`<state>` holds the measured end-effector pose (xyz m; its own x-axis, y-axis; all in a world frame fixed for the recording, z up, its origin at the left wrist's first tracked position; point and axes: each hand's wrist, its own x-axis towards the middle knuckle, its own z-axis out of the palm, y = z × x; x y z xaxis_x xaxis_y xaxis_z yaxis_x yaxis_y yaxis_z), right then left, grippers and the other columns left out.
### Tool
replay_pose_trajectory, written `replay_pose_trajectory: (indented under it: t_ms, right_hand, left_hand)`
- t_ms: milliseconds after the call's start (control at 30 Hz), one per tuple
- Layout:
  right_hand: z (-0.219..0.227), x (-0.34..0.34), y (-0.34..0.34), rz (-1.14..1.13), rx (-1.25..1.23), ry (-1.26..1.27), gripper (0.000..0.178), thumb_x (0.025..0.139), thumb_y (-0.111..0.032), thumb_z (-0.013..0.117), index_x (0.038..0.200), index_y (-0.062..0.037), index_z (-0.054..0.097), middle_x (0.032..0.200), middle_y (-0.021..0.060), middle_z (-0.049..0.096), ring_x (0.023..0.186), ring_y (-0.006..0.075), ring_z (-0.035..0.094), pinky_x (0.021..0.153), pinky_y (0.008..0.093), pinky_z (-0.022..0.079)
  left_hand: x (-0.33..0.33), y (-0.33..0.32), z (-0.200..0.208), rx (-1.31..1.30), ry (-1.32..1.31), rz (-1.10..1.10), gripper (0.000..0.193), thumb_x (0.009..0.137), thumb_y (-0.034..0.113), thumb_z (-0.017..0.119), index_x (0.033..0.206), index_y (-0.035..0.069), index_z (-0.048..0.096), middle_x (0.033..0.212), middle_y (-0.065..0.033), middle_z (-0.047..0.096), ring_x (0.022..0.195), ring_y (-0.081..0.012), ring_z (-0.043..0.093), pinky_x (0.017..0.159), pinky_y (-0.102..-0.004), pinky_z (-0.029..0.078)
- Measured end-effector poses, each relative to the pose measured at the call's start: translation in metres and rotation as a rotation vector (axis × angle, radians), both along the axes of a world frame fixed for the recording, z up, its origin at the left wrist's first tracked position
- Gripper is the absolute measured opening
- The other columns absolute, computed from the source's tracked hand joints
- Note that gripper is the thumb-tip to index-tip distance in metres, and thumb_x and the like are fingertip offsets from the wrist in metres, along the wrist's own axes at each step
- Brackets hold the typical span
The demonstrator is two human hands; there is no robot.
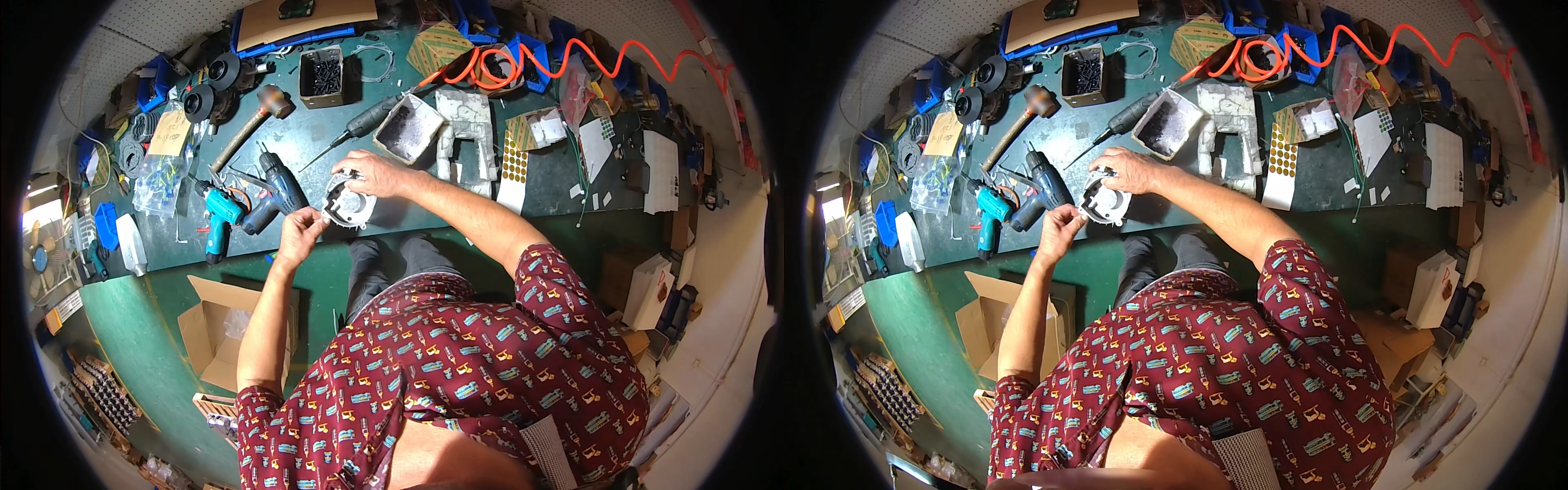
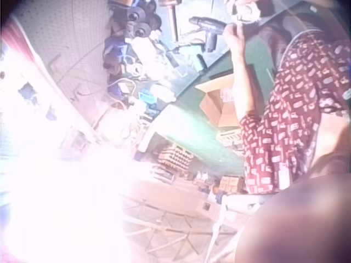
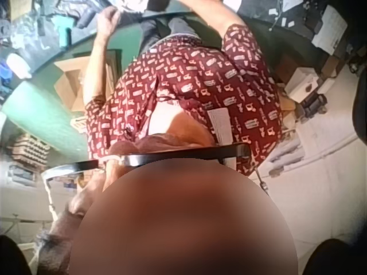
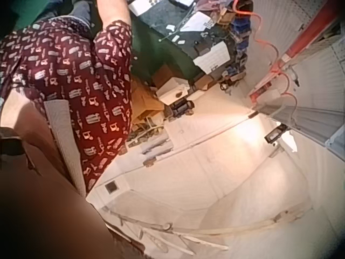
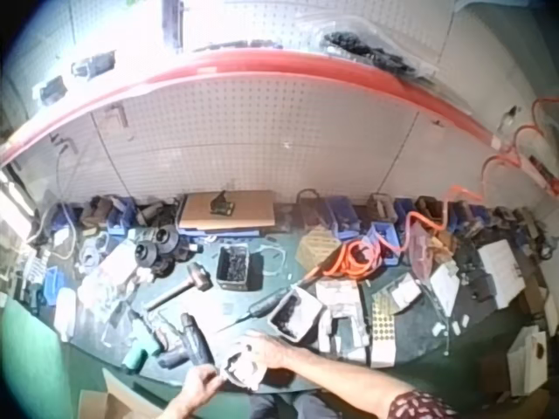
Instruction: The person assembles a small electrical component on a cluttered workbench. They use a cordless drill to fasten parts, then insert and secure wires into the housing using their hands and a screwdriver.
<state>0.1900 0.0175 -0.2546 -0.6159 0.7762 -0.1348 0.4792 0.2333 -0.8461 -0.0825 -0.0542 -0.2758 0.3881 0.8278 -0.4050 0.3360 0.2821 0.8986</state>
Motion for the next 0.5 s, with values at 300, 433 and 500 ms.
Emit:
replay_pose_trajectory:
  t_ms: [300,433,500]
  right_hand:
    - [0.0,0.001,0.0,-0.012,-0.001,0.007,0.043,0.083,-0.018,0.063,0.125,-0.0094,0.063,0.117,0.0178,0.063,0.116,0.037,0.058,0.104,0.044,0.046]
    - [-0.002,-0.002,-0.001,-0.002,0.015,-0.022,0.042,0.084,-0.018,0.063,0.125,-0.0088,0.063,0.117,0.018,0.062,0.116,0.0373,0.057,0.104,0.0446,0.046]
    - [-0.002,-0.002,0.0,-0.003,0.042,0.014,0.042,0.086,-0.02,0.064,0.126,-0.0088,0.062,0.117,0.0185,0.062,0.116,0.038,0.057,0.103,0.045,0.046]
  left_hand:
    - [0.014,-0.013,0.01,-0.147,-0.115,0.169,0.015,0.097,0.016,0.068,0.09,0.003,0.065,0.07,0.0053,0.054,0.063,-0.0049,0.046,0.056,-0.0241,0.039]
    - [0.009,-0.013,0.003,-0.104,-0.146,0.137,0.015,0.097,0.015,0.068,0.089,0.003,0.064,0.07,0.0059,0.053,0.062,-0.0042,0.045,0.055,-0.0238,0.038]
    - [0.008,-0.015,-0.005,-0.046,-0.182,0.138,0.014,0.096,0.013,0.069,0.088,0.003,0.063,0.073,0.0065,0.054,0.067,-0.0042,0.047,0.058,-0.0236,0.04]
